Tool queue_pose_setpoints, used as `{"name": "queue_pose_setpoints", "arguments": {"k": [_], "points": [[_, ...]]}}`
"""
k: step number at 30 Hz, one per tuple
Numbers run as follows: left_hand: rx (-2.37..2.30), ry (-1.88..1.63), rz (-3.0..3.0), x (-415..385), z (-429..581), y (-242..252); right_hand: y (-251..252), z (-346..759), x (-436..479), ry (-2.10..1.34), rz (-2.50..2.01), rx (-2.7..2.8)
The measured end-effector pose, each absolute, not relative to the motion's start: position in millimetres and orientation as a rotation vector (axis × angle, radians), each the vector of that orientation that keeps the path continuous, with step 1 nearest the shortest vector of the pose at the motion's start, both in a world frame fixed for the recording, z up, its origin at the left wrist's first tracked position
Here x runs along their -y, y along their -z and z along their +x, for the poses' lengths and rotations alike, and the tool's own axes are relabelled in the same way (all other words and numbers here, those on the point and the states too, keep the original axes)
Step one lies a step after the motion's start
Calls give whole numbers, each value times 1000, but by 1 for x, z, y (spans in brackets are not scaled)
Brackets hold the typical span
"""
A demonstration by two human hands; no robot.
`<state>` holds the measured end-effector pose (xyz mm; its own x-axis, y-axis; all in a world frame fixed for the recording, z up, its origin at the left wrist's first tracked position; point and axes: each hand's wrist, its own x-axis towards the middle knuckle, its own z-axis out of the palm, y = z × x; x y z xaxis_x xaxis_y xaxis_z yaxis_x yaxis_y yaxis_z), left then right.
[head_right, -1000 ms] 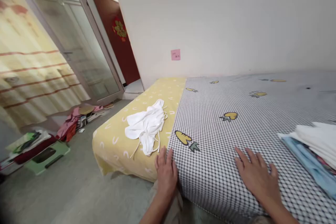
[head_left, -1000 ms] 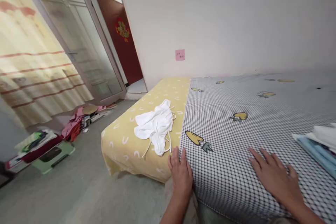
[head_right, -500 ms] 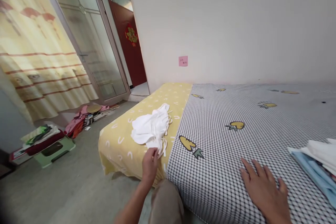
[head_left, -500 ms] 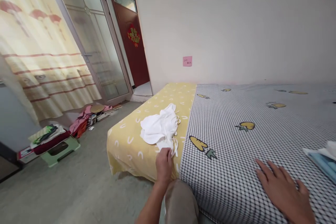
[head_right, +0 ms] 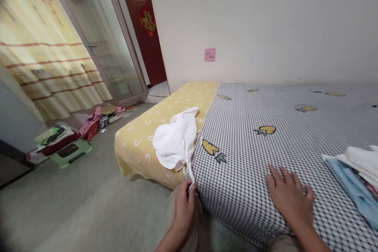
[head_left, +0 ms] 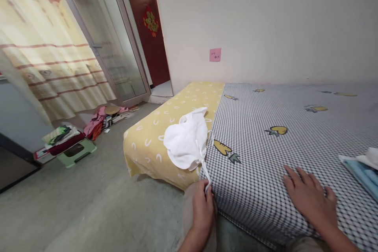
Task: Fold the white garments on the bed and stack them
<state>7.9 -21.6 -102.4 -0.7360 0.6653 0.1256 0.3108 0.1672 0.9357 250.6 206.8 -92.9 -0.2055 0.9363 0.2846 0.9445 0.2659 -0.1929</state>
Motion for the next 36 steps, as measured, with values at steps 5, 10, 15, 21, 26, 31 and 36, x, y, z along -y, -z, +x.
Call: {"name": "queue_pose_setpoints", "arguments": {"k": [5, 10, 15, 21, 26, 31, 36], "points": [[-2230, -1614, 943, 20, 9, 105, 89, 252, -206, -1, -1697, 2199], [-2457, -1834, 805, 31, -3, 114, 85, 251, -202, -25, -1689, 2193], [-2856, -1633, 791, 48, -61, 120, 83, 250, -202, -24, -1692, 2205], [-2956, -1098, 1114, 27, -134, 78, 88, 251, -205, 12, -1620, 2187], [-2440, -1504, 1203, -3, -154, 29, 91, 249, -206, 39, -1577, 2159], [-2174, -1747, 983, -11, -117, 4, 98, 249, -211, 88, -1557, 2151], [-1478, -1983, 529, 0, -46, 2, 103, 246, -203, 91, -1583, 2081]]}}
